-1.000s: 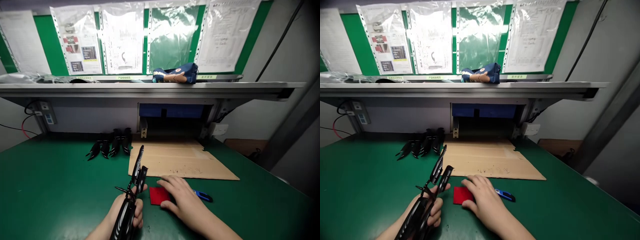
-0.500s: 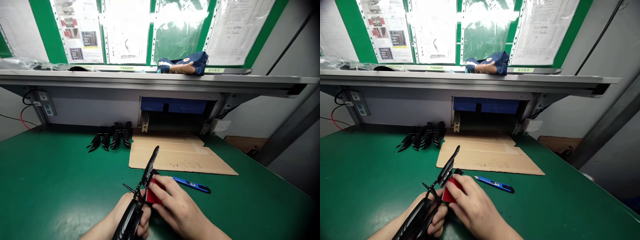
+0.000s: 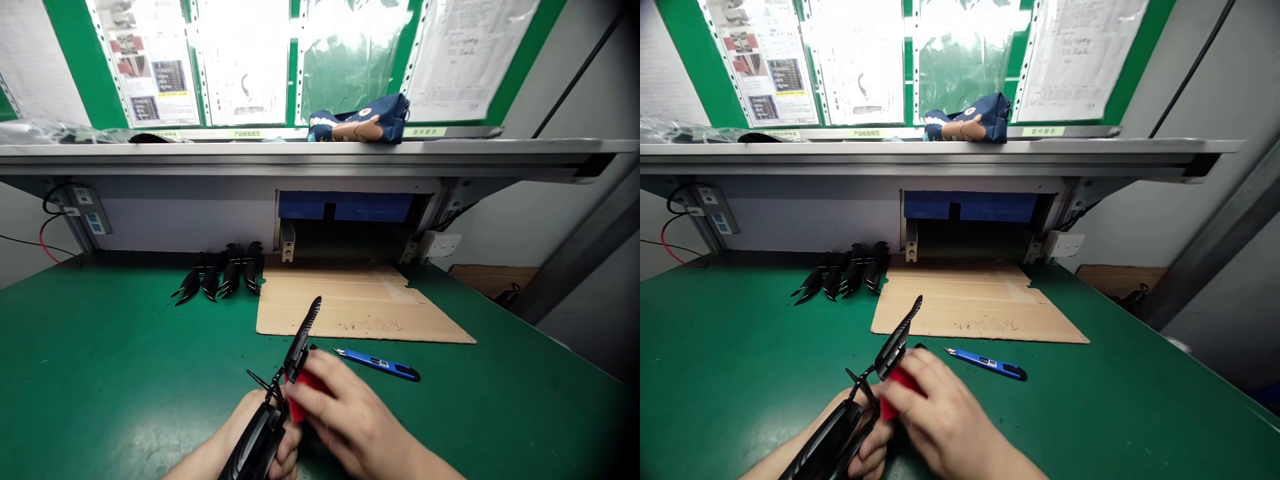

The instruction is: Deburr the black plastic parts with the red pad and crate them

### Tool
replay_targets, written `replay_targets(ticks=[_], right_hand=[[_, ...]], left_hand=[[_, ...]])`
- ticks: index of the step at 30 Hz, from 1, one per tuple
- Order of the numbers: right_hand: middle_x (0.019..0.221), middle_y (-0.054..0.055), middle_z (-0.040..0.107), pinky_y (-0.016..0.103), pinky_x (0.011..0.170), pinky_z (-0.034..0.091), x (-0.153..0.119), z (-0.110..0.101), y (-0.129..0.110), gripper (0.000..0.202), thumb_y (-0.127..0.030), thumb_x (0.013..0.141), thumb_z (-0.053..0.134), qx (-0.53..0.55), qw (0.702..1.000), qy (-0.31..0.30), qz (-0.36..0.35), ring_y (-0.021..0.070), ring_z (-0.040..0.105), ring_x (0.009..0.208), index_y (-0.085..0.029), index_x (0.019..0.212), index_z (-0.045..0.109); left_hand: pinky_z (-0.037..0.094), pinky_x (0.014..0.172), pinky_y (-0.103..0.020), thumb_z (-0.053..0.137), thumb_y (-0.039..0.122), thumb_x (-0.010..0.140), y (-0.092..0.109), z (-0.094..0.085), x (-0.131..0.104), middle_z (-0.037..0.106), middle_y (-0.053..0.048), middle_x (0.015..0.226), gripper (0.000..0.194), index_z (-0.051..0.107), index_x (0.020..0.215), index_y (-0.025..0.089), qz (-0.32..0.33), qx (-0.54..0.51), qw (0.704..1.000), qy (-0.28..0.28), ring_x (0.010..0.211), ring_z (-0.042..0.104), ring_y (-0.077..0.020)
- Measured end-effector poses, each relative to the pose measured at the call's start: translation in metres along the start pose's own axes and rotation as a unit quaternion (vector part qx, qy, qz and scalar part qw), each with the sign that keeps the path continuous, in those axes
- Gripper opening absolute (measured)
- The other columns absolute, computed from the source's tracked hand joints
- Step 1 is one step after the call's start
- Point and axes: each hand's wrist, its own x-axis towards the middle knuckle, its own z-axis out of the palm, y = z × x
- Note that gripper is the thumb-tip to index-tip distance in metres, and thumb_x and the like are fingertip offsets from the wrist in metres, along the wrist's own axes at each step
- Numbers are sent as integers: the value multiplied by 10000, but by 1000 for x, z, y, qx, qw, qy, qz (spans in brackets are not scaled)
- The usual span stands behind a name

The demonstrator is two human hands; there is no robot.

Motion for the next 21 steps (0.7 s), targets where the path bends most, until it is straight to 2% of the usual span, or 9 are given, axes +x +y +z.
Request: replay_targets(ticks=[4,8,11,14,18,21], right_hand=[[1313,147,423,446,991,440,0,-1,0,345,-128,962,399,10,999,18,32,281,412,1211,-194,1274,532],[1322,135,411,470,1014,406,-2,-1,0,354,-126,962,404,35,999,10,7,288,391,1222,-202,1286,524],[1331,139,399,470,1017,399,-2,-3,-1,365,-105,957,399,32,998,42,21,289,373,1242,-197,1288,520],[1330,136,406,487,1014,398,-1,-4,-2,382,-113,945,406,39,999,21,-9,292,397,1223,-211,1298,513],[1310,136,416,447,981,434,-2,-4,0,349,-110,951,403,36,998,34,39,280,392,1217,-207,1258,538],[1336,134,381,473,1005,396,-3,-4,0,391,-92,932,405,53,999,-2,9,289,369,1230,-217,1284,520]], left_hand=[[320,476,-264,389,529,895,2,1,-1,339,-6,349,626,488,413,142,3,8,1000,-3,322,352,-107],[306,469,-258,422,510,886,4,8,-5,359,1,392,593,475,422,144,14,10,1000,-5,324,348,-100],[292,469,-252,382,501,907,4,12,-7,342,0,374,617,471,413,141,31,11,999,0,319,335,-94],[288,457,-255,399,517,893,3,11,-6,339,3,378,602,475,427,143,33,12,999,-1,315,328,-97],[286,457,-263,373,537,897,1,4,-4,324,-7,336,638,471,404,145,19,21,1000,-4,311,330,-106],[293,462,-264,385,526,897,0,1,-3,349,-15,348,635,479,403,139,14,22,1000,-2,317,347,-104]])
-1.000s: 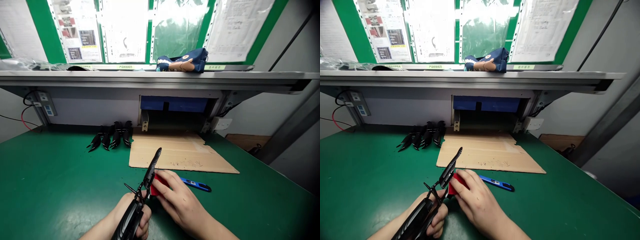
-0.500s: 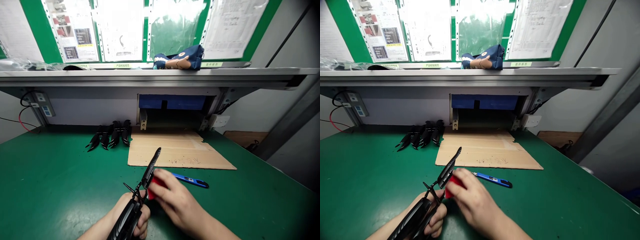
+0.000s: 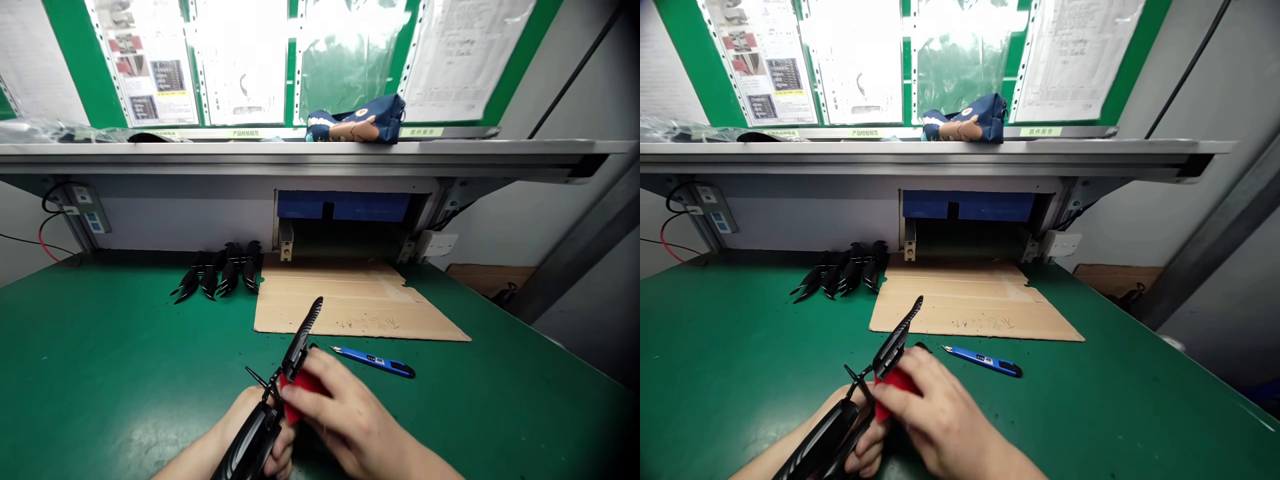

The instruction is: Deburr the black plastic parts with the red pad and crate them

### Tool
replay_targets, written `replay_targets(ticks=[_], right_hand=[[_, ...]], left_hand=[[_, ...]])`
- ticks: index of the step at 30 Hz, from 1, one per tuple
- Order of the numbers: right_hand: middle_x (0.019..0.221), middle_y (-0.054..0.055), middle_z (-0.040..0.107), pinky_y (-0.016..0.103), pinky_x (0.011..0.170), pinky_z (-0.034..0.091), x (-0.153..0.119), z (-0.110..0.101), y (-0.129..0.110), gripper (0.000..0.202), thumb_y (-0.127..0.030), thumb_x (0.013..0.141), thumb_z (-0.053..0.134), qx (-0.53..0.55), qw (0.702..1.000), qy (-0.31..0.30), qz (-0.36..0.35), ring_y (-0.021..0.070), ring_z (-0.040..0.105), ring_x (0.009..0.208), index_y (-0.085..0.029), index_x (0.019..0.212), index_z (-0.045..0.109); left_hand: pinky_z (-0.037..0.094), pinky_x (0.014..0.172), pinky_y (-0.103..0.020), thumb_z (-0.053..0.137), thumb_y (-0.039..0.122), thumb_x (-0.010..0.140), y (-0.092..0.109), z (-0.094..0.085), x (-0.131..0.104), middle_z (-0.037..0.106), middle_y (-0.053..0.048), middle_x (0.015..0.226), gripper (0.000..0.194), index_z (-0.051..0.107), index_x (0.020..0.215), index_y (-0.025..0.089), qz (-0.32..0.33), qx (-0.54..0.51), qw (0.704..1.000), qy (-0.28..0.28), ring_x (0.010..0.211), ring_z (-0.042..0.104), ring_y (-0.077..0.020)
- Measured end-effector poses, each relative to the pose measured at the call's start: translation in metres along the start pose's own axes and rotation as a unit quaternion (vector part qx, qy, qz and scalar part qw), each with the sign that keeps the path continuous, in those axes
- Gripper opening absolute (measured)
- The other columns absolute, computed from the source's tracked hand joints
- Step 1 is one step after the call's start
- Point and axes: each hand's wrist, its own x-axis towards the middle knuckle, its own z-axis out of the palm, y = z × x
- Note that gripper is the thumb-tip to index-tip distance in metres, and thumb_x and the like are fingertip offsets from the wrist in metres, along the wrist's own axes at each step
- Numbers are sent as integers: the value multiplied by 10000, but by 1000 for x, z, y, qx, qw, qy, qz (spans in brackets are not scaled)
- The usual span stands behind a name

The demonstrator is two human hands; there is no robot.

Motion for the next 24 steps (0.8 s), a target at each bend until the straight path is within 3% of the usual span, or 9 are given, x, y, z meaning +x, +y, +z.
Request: replay_targets(ticks=[5,8,12,15,18,24], right_hand=[[1291,129,412,428,948,441,-2,1,-1,348,-110,943,389,1,998,10,61,268,408,1171,-207,1242,540],[1302,115,409,442,960,425,-4,0,1,363,-127,940,391,0,999,-12,43,269,417,1155,-224,1258,535],[1287,97,437,431,981,420,-8,-3,11,332,-214,981,382,-2,985,88,149,266,408,1180,-230,1287,509],[1258,92,461,400,989,424,-9,-3,9,357,-290,1008,336,76,976,113,172,253,434,1162,-223,1334,466],[1213,99,484,372,953,442,-6,-3,-3,361,-322,1015,318,154,972,98,151,248,471,1108,-205,1304,499],[1030,65,577,334,899,444,-5,-9,-16,341,-363,1016,335,317,935,51,151,229,536,989,-216,1091,634]], left_hand=[[319,456,-260,367,494,916,0,2,0,329,-12,328,640,477,394,139,-4,-9,1000,5,311,352,-107],[333,445,-246,463,470,889,1,5,-2,385,2,388,540,535,480,124,22,-25,999,11,319,370,-97],[351,430,-224,541,475,871,3,8,-4,459,36,439,352,655,993,165,50,-43,998,2,324,397,-98],[365,422,-223,532,489,883,4,11,-4,475,38,430,459,570,1203,162,49,-43,998,-6,313,394,-101],[371,409,-222,583,499,845,5,14,-3,469,39,398,548,539,1239,122,55,-30,998,21,289,365,-97],[332,339,-211,716,557,683,6,17,0,447,49,332,812,463,1297,91,91,-18,991,100,252,289,-99]])
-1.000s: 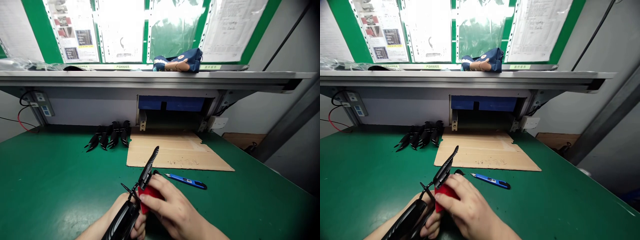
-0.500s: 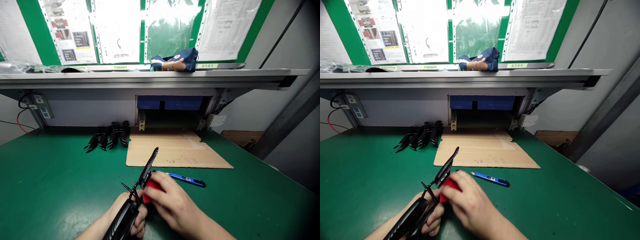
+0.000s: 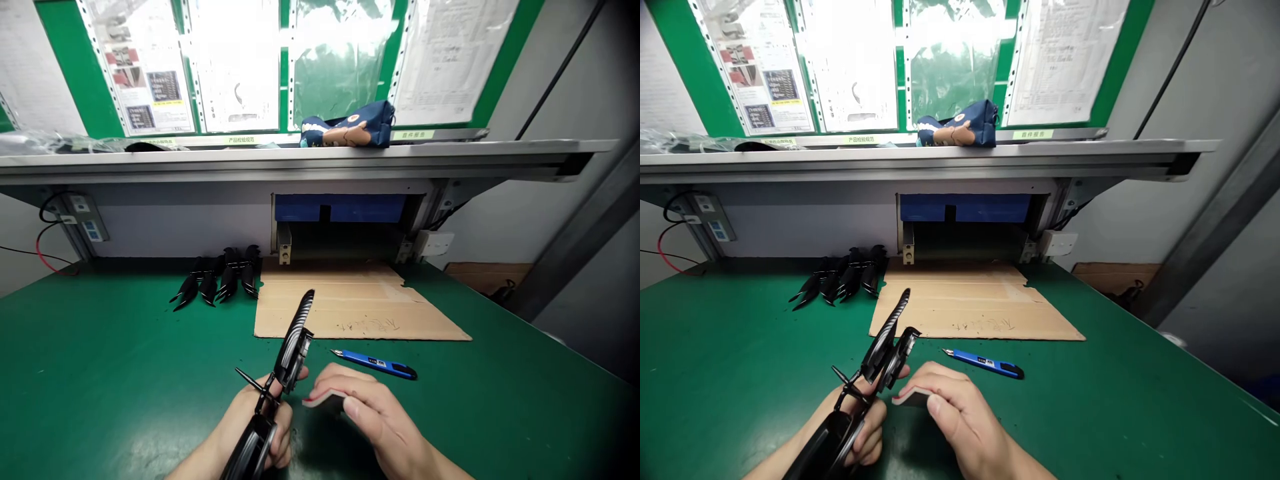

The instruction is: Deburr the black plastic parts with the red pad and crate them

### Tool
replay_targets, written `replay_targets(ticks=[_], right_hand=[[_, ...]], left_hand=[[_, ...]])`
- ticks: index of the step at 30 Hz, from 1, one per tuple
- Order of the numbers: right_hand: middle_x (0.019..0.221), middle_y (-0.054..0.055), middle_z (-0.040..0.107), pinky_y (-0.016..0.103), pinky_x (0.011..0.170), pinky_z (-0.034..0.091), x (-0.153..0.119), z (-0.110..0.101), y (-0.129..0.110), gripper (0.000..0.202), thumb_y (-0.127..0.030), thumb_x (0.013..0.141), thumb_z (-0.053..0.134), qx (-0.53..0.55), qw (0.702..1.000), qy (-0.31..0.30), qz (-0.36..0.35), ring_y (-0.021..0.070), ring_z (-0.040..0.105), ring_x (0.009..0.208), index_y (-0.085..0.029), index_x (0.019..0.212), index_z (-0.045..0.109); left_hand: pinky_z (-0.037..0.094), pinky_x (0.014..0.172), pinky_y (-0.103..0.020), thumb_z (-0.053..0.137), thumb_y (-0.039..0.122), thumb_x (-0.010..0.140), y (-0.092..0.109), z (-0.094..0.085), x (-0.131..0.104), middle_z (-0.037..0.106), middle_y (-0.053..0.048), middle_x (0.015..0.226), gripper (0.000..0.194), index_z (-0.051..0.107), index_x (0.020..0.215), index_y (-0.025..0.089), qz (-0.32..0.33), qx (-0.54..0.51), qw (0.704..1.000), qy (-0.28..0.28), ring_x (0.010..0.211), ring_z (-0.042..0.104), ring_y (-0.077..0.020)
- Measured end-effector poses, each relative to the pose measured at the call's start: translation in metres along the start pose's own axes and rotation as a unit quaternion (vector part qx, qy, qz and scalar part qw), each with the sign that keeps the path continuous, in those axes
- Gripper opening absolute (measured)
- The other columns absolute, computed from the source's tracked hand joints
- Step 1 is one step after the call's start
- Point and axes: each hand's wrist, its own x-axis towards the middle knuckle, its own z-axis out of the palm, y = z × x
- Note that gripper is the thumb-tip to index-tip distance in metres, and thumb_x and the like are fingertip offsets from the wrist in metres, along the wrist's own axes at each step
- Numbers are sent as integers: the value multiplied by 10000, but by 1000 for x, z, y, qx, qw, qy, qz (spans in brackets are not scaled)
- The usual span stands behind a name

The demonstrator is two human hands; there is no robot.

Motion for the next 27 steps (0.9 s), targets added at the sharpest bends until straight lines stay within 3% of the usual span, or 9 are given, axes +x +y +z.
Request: replay_targets(ticks=[4,9,12,14,16,18,20,23,27], right_hand=[[1194,67,501,340,967,393,0,-2,0,309,-344,1021,352,-35,997,69,9,231,461,1114,-238,1238,543],[1014,59,551,340,842,459,4,-3,-1,302,-320,1001,337,-98,993,-58,7,213,525,941,-231,1125,597],[1077,61,534,372,871,454,5,-10,7,260,-284,962,432,-239,968,-25,69,230,503,990,-246,1186,558],[1137,68,518,399,923,432,4,-18,14,263,-263,956,428,-278,956,39,85,245,478,1059,-245,1192,543],[1163,73,507,400,944,421,4,-24,15,261,-246,954,399,-267,959,70,61,247,464,1095,-237,1174,539],[1209,70,479,397,966,404,3,-25,10,313,-209,903,440,-267,963,25,16,248,438,1131,-244,1203,521],[1210,52,476,402,1000,362,2,-19,1,441,-146,811,503,-301,951,-70,-18,249,417,1146,-270,1234,509],[1090,40,533,435,1020,307,1,-3,-6,533,-96,740,550,-380,914,-143,-1,245,456,1061,-276,1240,508],[926,62,584,444,901,366,-1,13,3,342,-152,660,615,-455,870,-178,68,254,515,862,-193,999,584]], left_hand=[[282,308,-201,638,483,764,-3,3,1,433,33,320,715,448,1307,57,-23,45,998,34,252,295,-113],[294,396,-205,613,487,800,16,8,-8,422,56,409,713,391,1367,117,82,43,995,38,326,297,-84],[277,451,-208,519,535,862,37,12,-21,425,45,494,664,364,1398,175,108,146,981,75,409,321,-87],[280,471,-210,463,574,881,46,16,-29,440,29,560,652,359,1409,206,53,280,952,115,466,368,-104],[325,535,-224,480,565,877,48,18,-36,500,2,673,643,330,1429,271,7,439,890,124,576,455,-139],[340,610,-245,515,519,872,46,21,-39,549,-16,781,660,251,1452,345,1,581,806,115,696,502,-179],[311,613,-252,541,467,865,42,23,-39,561,-11,776,725,149,1467,368,8,665,739,106,710,498,-195],[265,567,-253,545,404,860,37,27,-35,536,16,696,787,56,1474,356,2,696,713,90,639,458,-188],[218,521,-246,599,316,808,28,28,-29,482,56,628,854,62,1469,384,6,701,712,52,567,399,-158]])
